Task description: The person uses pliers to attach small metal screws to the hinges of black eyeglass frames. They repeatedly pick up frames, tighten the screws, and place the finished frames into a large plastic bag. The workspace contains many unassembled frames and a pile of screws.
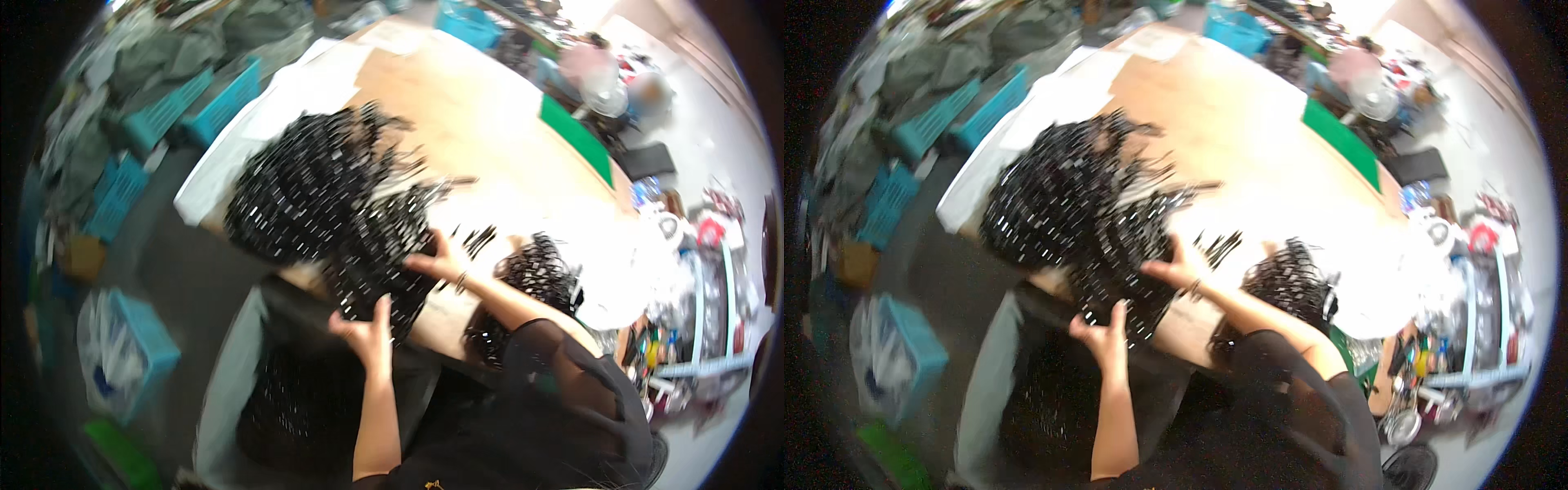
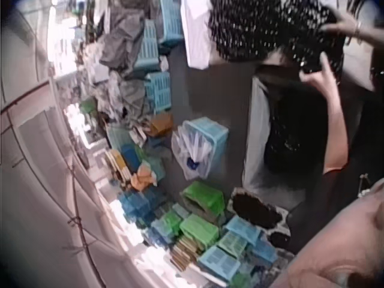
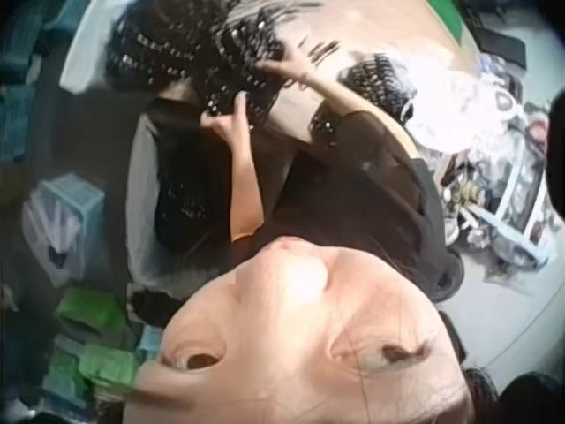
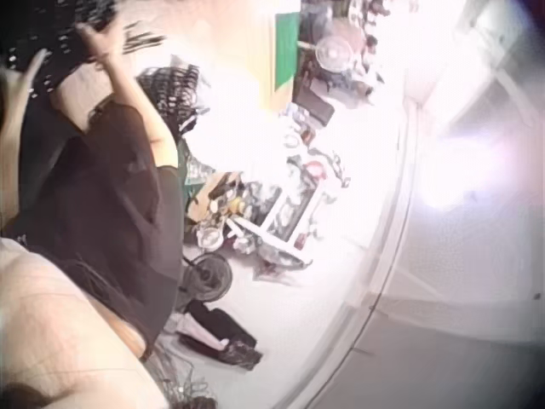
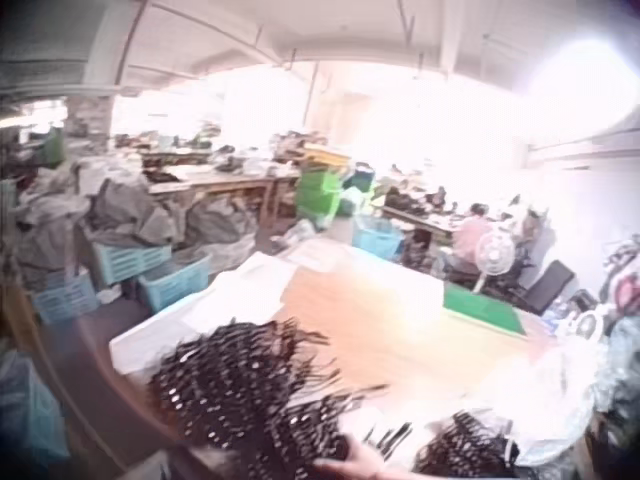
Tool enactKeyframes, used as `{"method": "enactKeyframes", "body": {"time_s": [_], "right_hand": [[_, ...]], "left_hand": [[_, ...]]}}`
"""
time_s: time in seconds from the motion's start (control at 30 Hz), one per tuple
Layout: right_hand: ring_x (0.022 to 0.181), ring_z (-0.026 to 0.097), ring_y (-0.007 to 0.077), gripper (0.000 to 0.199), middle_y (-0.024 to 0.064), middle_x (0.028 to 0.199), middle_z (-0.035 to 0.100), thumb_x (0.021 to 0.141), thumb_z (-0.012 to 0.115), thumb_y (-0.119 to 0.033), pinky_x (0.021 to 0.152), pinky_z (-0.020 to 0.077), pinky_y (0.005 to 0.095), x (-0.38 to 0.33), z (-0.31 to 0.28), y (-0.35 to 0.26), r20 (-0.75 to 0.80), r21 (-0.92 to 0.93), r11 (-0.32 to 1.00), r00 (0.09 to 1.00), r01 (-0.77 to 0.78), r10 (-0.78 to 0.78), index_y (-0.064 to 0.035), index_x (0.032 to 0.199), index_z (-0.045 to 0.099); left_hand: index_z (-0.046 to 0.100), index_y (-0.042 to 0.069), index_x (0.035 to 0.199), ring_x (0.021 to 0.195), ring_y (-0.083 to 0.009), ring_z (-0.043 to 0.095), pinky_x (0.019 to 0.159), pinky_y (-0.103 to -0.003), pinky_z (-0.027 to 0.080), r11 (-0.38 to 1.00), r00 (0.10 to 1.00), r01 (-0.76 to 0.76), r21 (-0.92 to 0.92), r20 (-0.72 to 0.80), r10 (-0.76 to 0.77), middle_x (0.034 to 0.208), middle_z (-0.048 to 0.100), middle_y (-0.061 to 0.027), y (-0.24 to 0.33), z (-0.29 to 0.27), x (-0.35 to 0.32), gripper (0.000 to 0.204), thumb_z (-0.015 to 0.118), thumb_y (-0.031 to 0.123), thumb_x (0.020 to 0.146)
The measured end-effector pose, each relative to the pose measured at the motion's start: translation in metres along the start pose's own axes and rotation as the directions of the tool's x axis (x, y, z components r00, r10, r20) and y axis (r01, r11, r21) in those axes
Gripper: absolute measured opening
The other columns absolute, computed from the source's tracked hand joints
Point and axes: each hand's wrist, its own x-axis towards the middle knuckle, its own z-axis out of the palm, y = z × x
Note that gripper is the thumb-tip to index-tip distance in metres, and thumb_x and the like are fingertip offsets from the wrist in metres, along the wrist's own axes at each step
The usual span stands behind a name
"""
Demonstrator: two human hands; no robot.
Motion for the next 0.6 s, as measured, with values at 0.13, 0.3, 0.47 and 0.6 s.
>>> {"method": "enactKeyframes", "body": {"time_s": [0.13,0.3,0.47,0.6], "right_hand": [[0.105,0.050,0.0297,0.083,0.0210,0.112,0.052,0.059,0.075,-0.036,0.091,0.0384,0.0346,-0.050,0.023,0.051,0.022,0.470,0.874,0.989,0.118,-0.145,0.0025,0.123,0.036],[0.083,0.056,0.0402,0.070,0.0248,0.086,0.056,0.063,0.070,-0.039,0.072,0.0463,0.0414,-0.133,0.052,-0.003,0.183,0.036,0.970,0.953,0.240,-0.242,0.0019,0.109,0.036],[0.072,0.059,0.0339,0.070,0.0205,0.077,0.057,0.064,0.072,-0.032,0.062,0.0485,0.0381,-0.204,0.135,-0.033,0.398,-0.070,0.985,0.910,0.155,-0.115,0.0025,0.110,0.033],[0.082,0.061,0.0308,0.063,0.0188,0.093,0.060,0.066,0.074,-0.022,0.070,0.0494,0.0353,-0.246,0.214,-0.038,0.402,-0.016,0.997,0.913,0.082,-0.069,0.0038,0.108,0.035]], "left_hand": [[0.013,-0.006,0.125,0.113,-0.0256,0.035,0.097,-0.035,0.031,0.997,0.999,-0.040,0.063,0.020,0.039,0.125,0.030,-0.0225,-0.004,-0.026,-0.011,0.083,0.071,0.010,0.068],[0.022,-0.004,0.130,0.119,-0.0266,0.032,0.103,-0.038,0.023,0.998,0.994,0.036,0.054,0.100,-0.041,0.130,0.033,-0.0156,-0.048,-0.141,-0.060,0.088,0.066,-0.002,0.054],[0.016,0.000,0.131,0.118,-0.0261,0.034,0.100,-0.040,0.028,0.986,0.985,0.157,-0.060,0.085,-0.152,0.128,0.033,-0.0150,-0.108,-0.252,-0.090,0.097,0.073,0.007,0.053],[0.013,0.000,0.132,0.117,-0.0274,0.036,0.098,-0.040,0.031,0.986,0.981,0.155,0.057,0.112,-0.161,0.126,0.036,-0.0148,-0.124,-0.321,-0.080,0.099,0.074,0.012,0.056]]}}
